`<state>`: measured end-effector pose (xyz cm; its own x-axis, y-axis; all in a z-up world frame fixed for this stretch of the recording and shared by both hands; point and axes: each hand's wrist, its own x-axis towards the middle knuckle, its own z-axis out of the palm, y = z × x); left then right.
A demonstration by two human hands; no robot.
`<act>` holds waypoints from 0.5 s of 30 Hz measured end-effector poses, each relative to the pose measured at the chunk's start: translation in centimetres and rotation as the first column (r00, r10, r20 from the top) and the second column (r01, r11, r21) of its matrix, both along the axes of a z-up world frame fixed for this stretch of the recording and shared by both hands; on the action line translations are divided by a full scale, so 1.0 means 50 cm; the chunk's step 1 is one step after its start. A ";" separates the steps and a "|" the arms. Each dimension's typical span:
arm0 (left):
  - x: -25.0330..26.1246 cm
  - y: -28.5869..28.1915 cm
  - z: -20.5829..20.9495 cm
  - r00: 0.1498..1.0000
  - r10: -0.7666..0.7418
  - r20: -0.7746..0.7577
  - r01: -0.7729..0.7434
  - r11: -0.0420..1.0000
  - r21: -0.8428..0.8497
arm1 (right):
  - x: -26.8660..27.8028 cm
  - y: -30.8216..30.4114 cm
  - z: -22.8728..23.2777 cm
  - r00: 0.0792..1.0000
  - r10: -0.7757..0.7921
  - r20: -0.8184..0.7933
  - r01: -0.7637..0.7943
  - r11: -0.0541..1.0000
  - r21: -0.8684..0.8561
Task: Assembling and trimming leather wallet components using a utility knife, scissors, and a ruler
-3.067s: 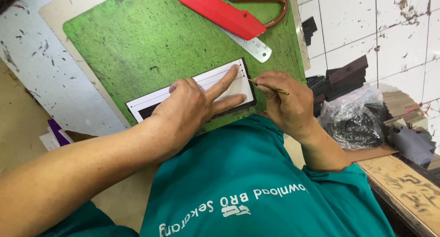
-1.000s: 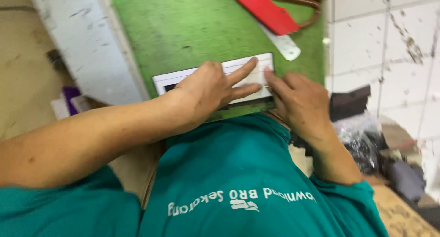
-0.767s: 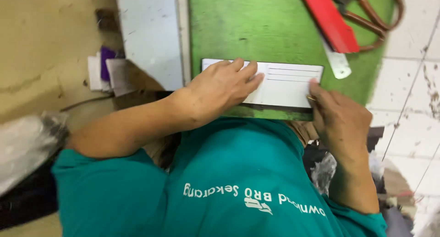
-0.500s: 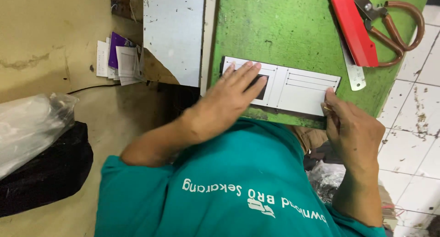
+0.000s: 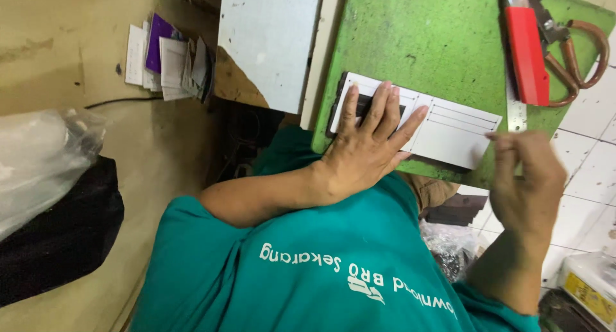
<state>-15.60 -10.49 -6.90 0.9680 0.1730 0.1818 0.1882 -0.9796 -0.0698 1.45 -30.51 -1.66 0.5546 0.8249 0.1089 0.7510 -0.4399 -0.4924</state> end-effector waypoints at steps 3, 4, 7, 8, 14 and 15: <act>-0.002 0.002 0.000 0.999 -0.019 -0.030 0.019 1.000 -0.018 | -0.067 0.114 0.104 0.986 0.122 -0.111 -0.089 0.959 0.268; -0.003 -0.001 0.000 0.999 -0.014 -0.030 0.013 1.000 -0.025 | -0.064 0.131 0.102 0.986 0.127 -0.112 -0.094 0.961 0.262; -0.002 -0.006 -0.003 0.998 0.025 -0.050 -0.024 1.000 0.011 | -0.067 0.195 0.095 0.897 0.408 -0.170 -0.348 0.889 0.298; -0.002 -0.007 -0.007 0.999 0.033 0.027 -0.033 0.999 0.007 | -0.077 0.223 0.093 0.828 0.514 -0.225 -0.449 0.847 0.285; 0.016 -0.035 -0.013 0.987 0.154 0.039 -0.148 0.980 -0.131 | -0.108 0.328 0.087 0.570 0.795 -0.209 -0.756 0.607 0.245; 0.029 -0.047 -0.025 0.977 0.214 -0.020 -0.213 0.952 -0.221 | -0.108 0.334 0.084 0.538 0.810 -0.234 -0.772 0.585 0.248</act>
